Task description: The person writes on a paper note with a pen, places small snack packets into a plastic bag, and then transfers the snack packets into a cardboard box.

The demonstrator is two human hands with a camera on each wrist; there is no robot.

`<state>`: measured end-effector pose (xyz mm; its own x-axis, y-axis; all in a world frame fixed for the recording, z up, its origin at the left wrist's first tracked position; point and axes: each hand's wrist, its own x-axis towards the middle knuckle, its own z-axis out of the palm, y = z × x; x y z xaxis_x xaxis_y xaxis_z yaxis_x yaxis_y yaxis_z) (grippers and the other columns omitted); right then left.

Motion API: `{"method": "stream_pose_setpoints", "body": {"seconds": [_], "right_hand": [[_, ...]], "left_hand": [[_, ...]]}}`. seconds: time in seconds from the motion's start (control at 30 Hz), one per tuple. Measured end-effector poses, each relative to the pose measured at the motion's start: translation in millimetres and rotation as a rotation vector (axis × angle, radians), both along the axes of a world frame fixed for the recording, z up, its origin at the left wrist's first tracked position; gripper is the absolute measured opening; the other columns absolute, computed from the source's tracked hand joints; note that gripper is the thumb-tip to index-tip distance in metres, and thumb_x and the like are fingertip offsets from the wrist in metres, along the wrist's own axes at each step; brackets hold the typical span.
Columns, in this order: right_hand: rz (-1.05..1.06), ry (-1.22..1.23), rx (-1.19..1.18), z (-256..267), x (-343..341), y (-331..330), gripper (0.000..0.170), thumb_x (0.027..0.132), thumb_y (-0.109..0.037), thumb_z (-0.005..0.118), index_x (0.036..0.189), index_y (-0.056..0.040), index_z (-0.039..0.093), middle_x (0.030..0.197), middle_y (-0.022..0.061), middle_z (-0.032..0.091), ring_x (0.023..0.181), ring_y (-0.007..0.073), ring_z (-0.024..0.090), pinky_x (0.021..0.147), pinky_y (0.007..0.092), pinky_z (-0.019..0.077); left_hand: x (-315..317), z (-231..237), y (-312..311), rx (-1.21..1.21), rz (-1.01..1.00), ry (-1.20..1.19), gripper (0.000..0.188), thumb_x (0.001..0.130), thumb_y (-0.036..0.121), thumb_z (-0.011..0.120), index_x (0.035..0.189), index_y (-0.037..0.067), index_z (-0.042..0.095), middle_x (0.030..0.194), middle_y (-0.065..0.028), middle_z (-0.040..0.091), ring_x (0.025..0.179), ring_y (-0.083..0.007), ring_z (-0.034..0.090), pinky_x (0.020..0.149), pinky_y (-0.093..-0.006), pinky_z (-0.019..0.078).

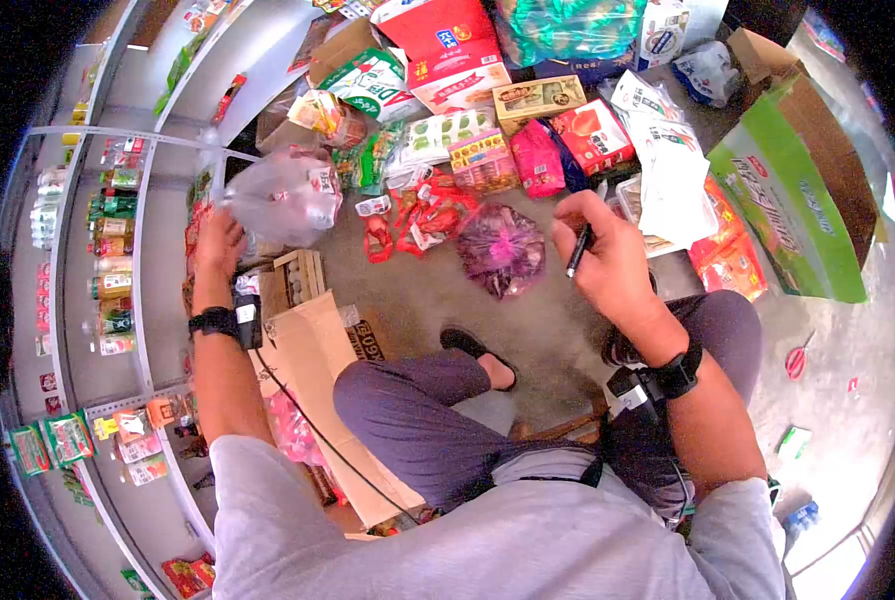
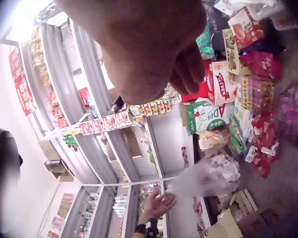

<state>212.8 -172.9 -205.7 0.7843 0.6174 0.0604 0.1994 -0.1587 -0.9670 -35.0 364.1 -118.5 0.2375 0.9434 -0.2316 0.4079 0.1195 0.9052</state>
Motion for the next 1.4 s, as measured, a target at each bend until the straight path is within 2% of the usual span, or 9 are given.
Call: {"method": "stream_pose_setpoints", "body": {"seconds": [0.17, 0.4, 0.5, 0.53, 0.63, 0.67, 1.03, 1.23, 1.4], "right_hand": [[0.020, -0.098, 0.040, 20, 10, -6, 0.016, 0.092, -0.012, 0.068, 0.102, -0.0024, 0.061, 0.078, 0.0104, 0.066, 0.075, 0.0186, 0.067, 0.070, 0.0333, 0.0526], [-0.437, 0.009, 0.263, 41, 99, -127, 0.018, 0.096, -0.013, 0.064, 0.107, 0.0002, 0.062, 0.087, 0.0091, 0.072, 0.071, 0.0127, 0.067, 0.064, 0.0273, 0.0553], [-0.639, 0.034, -0.065, -61, 154, -193, 0.018, 0.096, -0.014, 0.065, 0.106, 0.0009, 0.063, 0.091, 0.0111, 0.073, 0.074, 0.0135, 0.068, 0.066, 0.0272, 0.0553], [-0.636, -0.033, -0.241, -114, 165, -211, 0.028, 0.092, -0.023, 0.070, 0.105, 0.0009, 0.063, 0.091, 0.0167, 0.072, 0.078, 0.0243, 0.070, 0.070, 0.0352, 0.0561], [-0.738, 0.025, -0.668, -153, 148, -208, 0.049, 0.082, -0.043, 0.078, 0.103, 0.0000, 0.065, 0.092, 0.0261, 0.071, 0.091, 0.0430, 0.069, 0.082, 0.0485, 0.0537], [-0.740, 0.107, -0.699, -209, 158, -211, 0.052, 0.079, -0.043, 0.080, 0.104, -0.0014, 0.062, 0.094, 0.0253, 0.071, 0.093, 0.0427, 0.069, 0.080, 0.0495, 0.0536], [-0.806, -0.194, -0.817, -223, 158, -140, 0.051, 0.075, -0.032, 0.083, 0.107, -0.0047, 0.056, 0.092, 0.0221, 0.070, 0.092, 0.0407, 0.066, 0.079, 0.0502, 0.0520], [-0.815, 0.218, -0.470, -226, 159, -147, 0.048, 0.070, -0.019, 0.085, 0.108, -0.0058, 0.059, 0.093, 0.0218, 0.071, 0.093, 0.0346, 0.070, 0.080, 0.0464, 0.0536], [-0.611, 0.846, 0.533, -128, 124, -154, 0.043, 0.087, 0.004, 0.069, 0.121, -0.0023, 0.044, 0.097, 0.0135, 0.062, 0.090, 0.0287, 0.069, 0.068, 0.0373, 0.0585]], "left_hand": [[5, -94, -114, -0.170, -0.308, 0.056, 0.024, 0.098, 0.030, 0.061, 0.107, 0.008, 0.065, 0.092, -0.0003, 0.064, 0.077, -0.0140, 0.058, 0.070, -0.0276, 0.0485], [7, -182, -359, -0.258, -0.986, 0.342, 0.028, 0.097, 0.022, 0.064, 0.117, 0.003, 0.068, 0.104, -0.0022, 0.068, 0.096, -0.0153, 0.063, 0.088, -0.0310, 0.0500], [-6, -193, -426, -0.259, -1.109, 0.395, 0.027, 0.096, 0.019, 0.065, 0.116, 0.000, 0.067, 0.104, -0.0084, 0.069, 0.099, -0.0192, 0.065, 0.088, -0.0298, 0.0499], [-9, -194, -441, -0.286, -1.150, 0.361, 0.028, 0.095, 0.018, 0.065, 0.116, 0.000, 0.067, 0.104, -0.0105, 0.070, 0.100, -0.0198, 0.065, 0.089, -0.0303, 0.0503], [-27, -204, -464, -0.220, -1.196, 0.425, 0.029, 0.093, 0.020, 0.068, 0.114, 0.000, 0.068, 0.104, -0.0165, 0.071, 0.099, -0.0238, 0.069, 0.088, -0.0337, 0.0526], [-28, -195, -472, -0.240, -1.172, 0.492, 0.030, 0.092, 0.020, 0.068, 0.114, 0.000, 0.068, 0.105, -0.0176, 0.071, 0.099, -0.0254, 0.069, 0.087, -0.0344, 0.0529], [-56, -186, -461, -0.206, -1.021, 0.680, 0.030, 0.094, 0.019, 0.067, 0.116, -0.001, 0.067, 0.104, -0.0142, 0.072, 0.094, -0.0212, 0.069, 0.083, -0.0332, 0.0533], [-41, -148, -472, -0.136, -1.012, 0.674, 0.027, 0.094, 0.016, 0.066, 0.115, 0.000, 0.068, 0.103, -0.0107, 0.072, 0.093, -0.0194, 0.067, 0.083, -0.0328, 0.0529], [-28, -125, -448, -0.131, -0.715, 0.327, 0.027, 0.096, 0.017, 0.065, 0.118, 0.001, 0.066, 0.109, -0.0120, 0.070, 0.102, -0.0179, 0.065, 0.088, -0.0312, 0.0503]]}}
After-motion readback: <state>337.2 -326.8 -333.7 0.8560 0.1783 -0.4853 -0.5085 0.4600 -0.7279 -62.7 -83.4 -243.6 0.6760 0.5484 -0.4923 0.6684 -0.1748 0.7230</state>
